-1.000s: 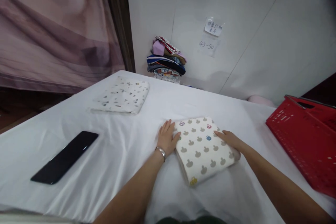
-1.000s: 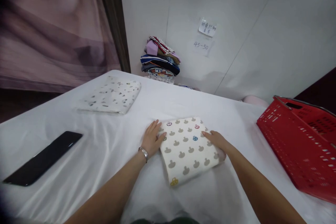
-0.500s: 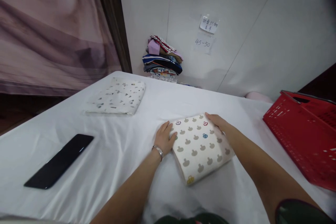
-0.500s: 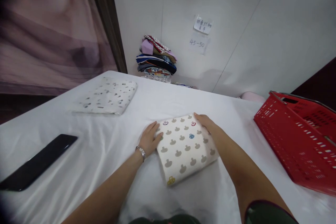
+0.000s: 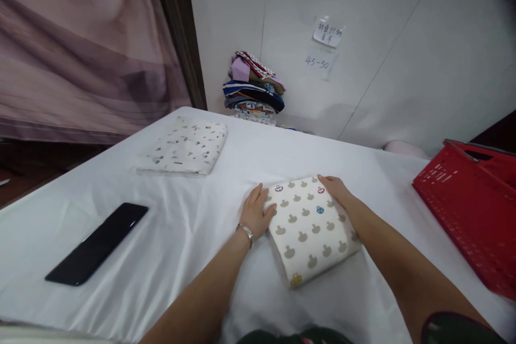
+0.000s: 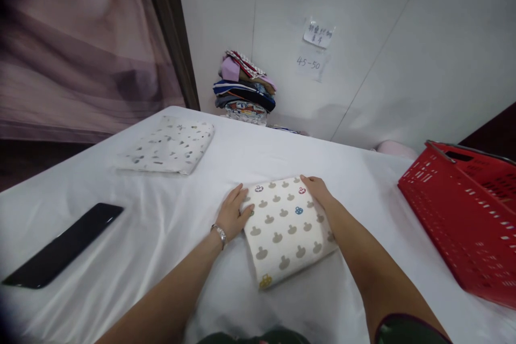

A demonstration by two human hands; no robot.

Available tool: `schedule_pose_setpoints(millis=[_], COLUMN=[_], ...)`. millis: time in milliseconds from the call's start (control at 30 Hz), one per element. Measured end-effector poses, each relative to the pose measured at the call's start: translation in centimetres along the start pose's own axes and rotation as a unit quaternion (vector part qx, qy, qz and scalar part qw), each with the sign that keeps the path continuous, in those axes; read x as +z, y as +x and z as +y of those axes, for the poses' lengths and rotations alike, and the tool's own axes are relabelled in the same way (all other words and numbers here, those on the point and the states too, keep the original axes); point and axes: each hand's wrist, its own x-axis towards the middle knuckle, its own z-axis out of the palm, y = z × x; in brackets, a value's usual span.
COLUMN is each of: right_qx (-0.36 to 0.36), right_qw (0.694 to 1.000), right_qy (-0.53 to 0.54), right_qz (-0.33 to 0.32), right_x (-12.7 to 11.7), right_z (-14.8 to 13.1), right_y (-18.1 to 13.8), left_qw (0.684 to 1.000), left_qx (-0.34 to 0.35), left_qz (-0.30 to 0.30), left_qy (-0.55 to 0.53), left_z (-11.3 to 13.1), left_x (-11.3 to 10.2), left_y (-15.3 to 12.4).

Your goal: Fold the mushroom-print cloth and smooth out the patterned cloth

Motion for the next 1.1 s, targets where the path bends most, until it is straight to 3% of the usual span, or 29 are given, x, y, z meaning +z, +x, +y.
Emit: schedule_pose_setpoints(millis=[200,433,767,833,933,1033,1100], right_qx=[0.022,-0.055,-0.101,-0.148,-0.274,-0.369,-0.394], right_qw=[0.999,0.997,0.981,0.966,0.916,0.868,0.85], right_qy=[-0.005,-0.031,-0.14,-0.186,-0.275,-0.33,-0.348], right_qz=[-0.03,0.049,0.088,0.101,0.099,0.03,-0.03], right_x=[-0.3,0.9,0.8,1.3,2.9,5.0,6.0], right_z=[-0.9,0.1,-0.7,-1.4,-2.5,-3.3,-3.6], right_y=[0.9,1.2,0.8,-0.1,-2.7,-5.8,-7.1], left_qw=[0.999,0.999,1.0,1.0,1.0,1.0,1.0], left_qx=[0.008,0.004,0.003,0.004,0.004,0.01,0.018], left_qz=[-0.027,-0.037,-0.008,-0.009,-0.008,0.001,0.01], left_qy=[0.02,0.018,-0.002,0.003,0.007,0.01,0.01], left_z=[0.0,0.3,-0.1,0.0,0.0,-0.1,-0.2], left_x=[0.0,-0.4,0.0,0.1,0.1,0.2,0.3], left_y=[0.0,0.0,-0.2,-0.1,0.0,0.0,0.0])
